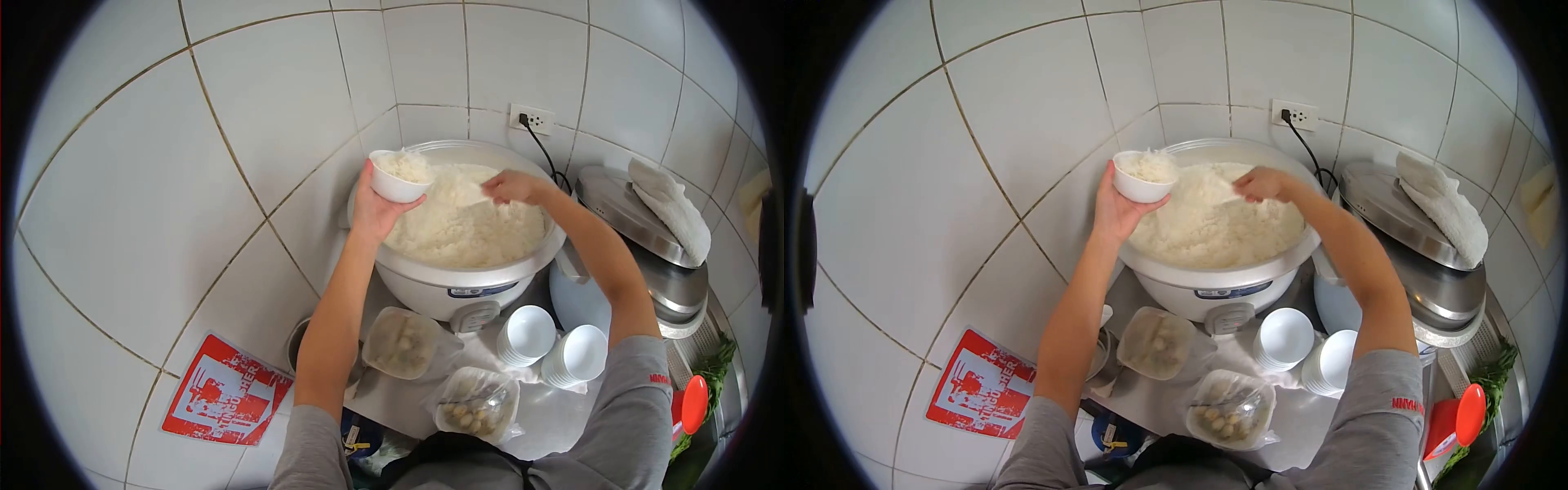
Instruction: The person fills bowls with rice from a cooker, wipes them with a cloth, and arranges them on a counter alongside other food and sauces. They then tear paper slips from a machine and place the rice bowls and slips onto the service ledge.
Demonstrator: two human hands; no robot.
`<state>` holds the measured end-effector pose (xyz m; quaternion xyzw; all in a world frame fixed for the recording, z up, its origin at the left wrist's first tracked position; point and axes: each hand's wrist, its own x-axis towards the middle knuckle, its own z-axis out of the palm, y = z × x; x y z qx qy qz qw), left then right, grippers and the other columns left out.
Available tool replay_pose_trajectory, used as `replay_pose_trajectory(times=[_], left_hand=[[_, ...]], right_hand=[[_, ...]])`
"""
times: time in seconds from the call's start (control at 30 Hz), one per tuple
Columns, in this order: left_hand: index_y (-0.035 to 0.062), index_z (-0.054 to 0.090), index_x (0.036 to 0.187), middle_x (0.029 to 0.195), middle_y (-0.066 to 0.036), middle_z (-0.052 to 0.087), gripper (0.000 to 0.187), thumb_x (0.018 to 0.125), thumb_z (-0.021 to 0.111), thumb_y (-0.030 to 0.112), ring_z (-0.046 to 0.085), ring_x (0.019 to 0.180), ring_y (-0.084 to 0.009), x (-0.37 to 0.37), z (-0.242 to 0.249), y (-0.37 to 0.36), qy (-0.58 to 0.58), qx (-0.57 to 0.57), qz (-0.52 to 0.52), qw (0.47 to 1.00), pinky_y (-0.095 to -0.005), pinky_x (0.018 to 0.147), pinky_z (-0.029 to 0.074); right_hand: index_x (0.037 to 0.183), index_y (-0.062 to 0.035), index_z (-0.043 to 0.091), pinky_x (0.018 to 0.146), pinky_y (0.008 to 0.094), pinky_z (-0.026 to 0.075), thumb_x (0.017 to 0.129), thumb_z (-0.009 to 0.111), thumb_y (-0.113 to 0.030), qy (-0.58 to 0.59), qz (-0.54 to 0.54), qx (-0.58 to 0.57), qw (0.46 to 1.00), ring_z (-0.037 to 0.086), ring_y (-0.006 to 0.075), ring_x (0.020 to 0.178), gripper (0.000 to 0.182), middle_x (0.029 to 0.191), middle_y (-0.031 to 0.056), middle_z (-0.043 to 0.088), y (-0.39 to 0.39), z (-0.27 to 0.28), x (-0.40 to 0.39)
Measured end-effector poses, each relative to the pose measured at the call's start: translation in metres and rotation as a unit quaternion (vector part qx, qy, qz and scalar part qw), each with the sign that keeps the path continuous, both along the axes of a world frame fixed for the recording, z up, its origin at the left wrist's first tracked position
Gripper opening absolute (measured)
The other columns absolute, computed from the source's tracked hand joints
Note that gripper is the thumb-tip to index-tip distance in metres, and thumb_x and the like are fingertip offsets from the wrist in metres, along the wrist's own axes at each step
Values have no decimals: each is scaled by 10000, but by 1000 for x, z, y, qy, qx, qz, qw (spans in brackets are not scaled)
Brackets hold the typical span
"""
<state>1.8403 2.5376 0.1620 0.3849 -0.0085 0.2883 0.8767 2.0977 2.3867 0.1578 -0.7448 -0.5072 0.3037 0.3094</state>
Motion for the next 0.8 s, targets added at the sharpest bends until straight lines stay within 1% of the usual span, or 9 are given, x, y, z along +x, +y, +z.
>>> replay_pose_trajectory(times=[0.13, 0.17, 0.2, 0.27, 0.4, 0.5, 0.57, 0.67, 0.8], left_hand=[[99, 299, 1302, 1341, -139, 321, 588, 899, 234, 523, 321, 1228, -361, 8, -4, -8, 9, -6, -35, 999, -596, 951, 295], [99, 299, 1302, 1341, -139, 321, 588, 899, 234, 523, 321, 1228, -361, 15, -7, -10, 8, -5, -40, 999, -596, 951, 295], [97, 286, 1308, 1342, -146, 314, 645, 876, 246, 574, 323, 1226, -360, 24, -12, -13, 5, -16, -35, 999, -598, 954, 281], [95, 272, 1314, 1343, -152, 306, 704, 852, 257, 625, 325, 1224, -358, 36, -14, -18, -1, -27, -35, 999, -599, 957, 267], [106, 245, 1328, 1343, -157, 299, 700, 857, 238, 624, 322, 1225, -356, 46, -19, -28, 12, -66, -25, 997, -594, 947, 299], [108, 252, 1326, 1341, -152, 308, 671, 872, 215, 601, 325, 1225, -352, 44, -17, -29, 0, -111, -7, 994, -586, 955, 307], [110, 269, 1320, 1342, -144, 318, 650, 882, 198, 584, 328, 1225, -351, 42, -13, -30, -12, -141, -8, 990, -578, 967, 303], [109, 255, 1327, 1344, -152, 310, 655, 883, 174, 584, 327, 1226, -354, 45, -11, -35, -19, -129, -6, 991, -574, 962, 315], [112, 244, 1331, 1347, -162, 296, 647, 887, 165, 575, 324, 1226, -361, 49, -10, -32, -17, -112, -5, 994, -579, 955, 324]], right_hand=[[1075, -106, 611, 601, 264, 423, 813, 559, -289, -265, -84, 56, 959, 530, 109, 659, 323, 732, 51, 591, 3, 82, -20], [1072, -122, 610, 595, 277, 434, 804, 539, -230, -452, -98, 136, 876, 565, 144, 681, 298, 742, 74, 604, 10, 77, -29], [1069, -137, 609, 589, 291, 444, 795, 519, -171, -619, -107, 207, 750, 600, 178, 702, 290, 752, 97, 617, 14, 68, -42], [904, -117, 625, 673, 338, 451, 765, 536, -148, -707, -142, 146, 678, 633, 231, 768, 168, 723, 81, 634, 9, 72, -109], [1083, -131, 579, 558, 351, 470, 764, 510, -109, -713, -96, 62, 691, 623, 270, 727, 327, 766, 91, 621, 6, 55, -135], [1065, -149, 584, 572, 383, 477, 774, 513, -113, -667, -157, 186, 705, 619, 277, 701, 302, 761, 85, 624, -20, 83, -120], [1042, -163, 589, 580, 396, 480, 790, 509, -117, -540, -157, 149, 813, 612, 281, 687, 269, 767, 74, 627, -35, 103, -126], [932, -140, 587, 527, 401, 468, 796, 476, -115, -583, -94, 239, 771, 610, 306, 652, 178, 713, 113, 613, -27, 79, -122], [1031, -177, 606, 552, 395, 470, 804, 512, -157, -555, -144, 203, 794, 605, 266, 677, 247, 714, 72, 622, -31, 101, -132]])
